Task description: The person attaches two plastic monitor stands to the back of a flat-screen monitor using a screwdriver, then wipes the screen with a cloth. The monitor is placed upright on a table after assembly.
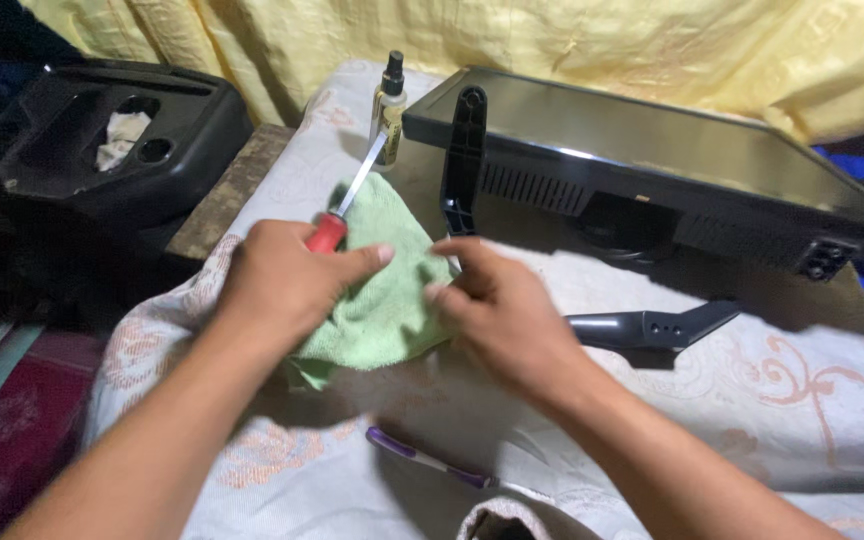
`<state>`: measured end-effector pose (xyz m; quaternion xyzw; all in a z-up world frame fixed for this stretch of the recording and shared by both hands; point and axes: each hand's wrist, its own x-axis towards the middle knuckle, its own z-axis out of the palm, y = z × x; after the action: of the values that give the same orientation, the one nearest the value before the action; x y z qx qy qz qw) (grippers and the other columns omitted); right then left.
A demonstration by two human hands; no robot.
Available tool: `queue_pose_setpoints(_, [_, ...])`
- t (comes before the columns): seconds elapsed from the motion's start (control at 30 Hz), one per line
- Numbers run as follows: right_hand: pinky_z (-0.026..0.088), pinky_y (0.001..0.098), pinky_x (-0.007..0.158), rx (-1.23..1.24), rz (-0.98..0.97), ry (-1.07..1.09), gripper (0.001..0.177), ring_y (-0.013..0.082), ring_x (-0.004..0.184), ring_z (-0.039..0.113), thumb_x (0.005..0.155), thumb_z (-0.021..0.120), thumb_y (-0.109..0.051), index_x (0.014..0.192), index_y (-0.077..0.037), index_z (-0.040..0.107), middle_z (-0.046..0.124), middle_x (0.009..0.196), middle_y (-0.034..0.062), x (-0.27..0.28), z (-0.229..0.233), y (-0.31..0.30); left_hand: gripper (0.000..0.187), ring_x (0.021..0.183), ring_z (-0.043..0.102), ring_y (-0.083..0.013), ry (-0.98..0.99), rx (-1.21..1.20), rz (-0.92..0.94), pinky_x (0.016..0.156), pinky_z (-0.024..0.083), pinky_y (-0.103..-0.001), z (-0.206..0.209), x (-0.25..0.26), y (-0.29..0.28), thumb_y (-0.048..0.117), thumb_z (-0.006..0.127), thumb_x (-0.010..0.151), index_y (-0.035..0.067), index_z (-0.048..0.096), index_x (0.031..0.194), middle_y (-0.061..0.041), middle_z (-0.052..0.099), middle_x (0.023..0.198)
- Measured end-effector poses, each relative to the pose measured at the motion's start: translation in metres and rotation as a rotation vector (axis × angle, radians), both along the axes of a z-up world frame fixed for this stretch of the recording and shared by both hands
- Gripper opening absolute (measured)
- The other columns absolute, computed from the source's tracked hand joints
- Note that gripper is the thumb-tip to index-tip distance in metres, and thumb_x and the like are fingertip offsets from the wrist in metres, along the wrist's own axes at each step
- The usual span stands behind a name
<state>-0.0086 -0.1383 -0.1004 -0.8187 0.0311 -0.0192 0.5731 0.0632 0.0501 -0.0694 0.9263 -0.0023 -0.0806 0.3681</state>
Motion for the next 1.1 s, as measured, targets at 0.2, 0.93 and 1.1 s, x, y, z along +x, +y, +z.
queue_pose_setpoints(0.2, [0.047, 0.027, 0.056, -0.232, -0.038, 0.001, 0.026, 0.0085, 0.061, 0.054, 0.093, 0.066, -0.021, 0.112, -0.005, 0.071, 0.068, 0.07, 0.0028, -0.012, 0.02, 0.014, 0.01, 0.05, 0.05, -0.0085, 0.075, -0.67, 0.056, 0.046, 0.041, -0.025, -0.017, 0.015, 0.009, 0.012, 0.074, 0.077, 0.002, 0.071, 0.078, 0.0, 0.059, 0.061])
queue_pose_setpoints(0.93, [0.055, 0.0511, 0.077, -0.917, 0.017, -0.003, 0.053, 0.0384, 0.085, 0.071, 0.078, 0.065, -0.011, 0.129, -0.025, 0.069, 0.075, 0.09, 0.0173, 0.009, 0.023, -0.009, 0.018, 0.066, 0.07, -0.0183, 0.244, -1.169, 0.002, 0.066, 0.061, -0.033, 0.009, 0.0, 0.037, 0.006, 0.058, 0.074, -0.001, 0.067, 0.088, -0.008, 0.072, 0.079])
queue_pose_setpoints(1.1, [0.059, 0.047, 0.075, -0.837, -0.033, 0.209, 0.049, 0.0339, 0.07, 0.074, 0.083, 0.057, -0.008, 0.127, -0.025, 0.068, 0.075, 0.078, 0.0179, 0.014, 0.028, 0.002, 0.021, 0.081, 0.074, -0.0182, 0.133, -1.167, 0.29, 0.083, 0.062, -0.033, 0.014, 0.022, 0.069, 0.01, 0.052, 0.084, 0.006, 0.068, 0.097, -0.007, 0.075, 0.091])
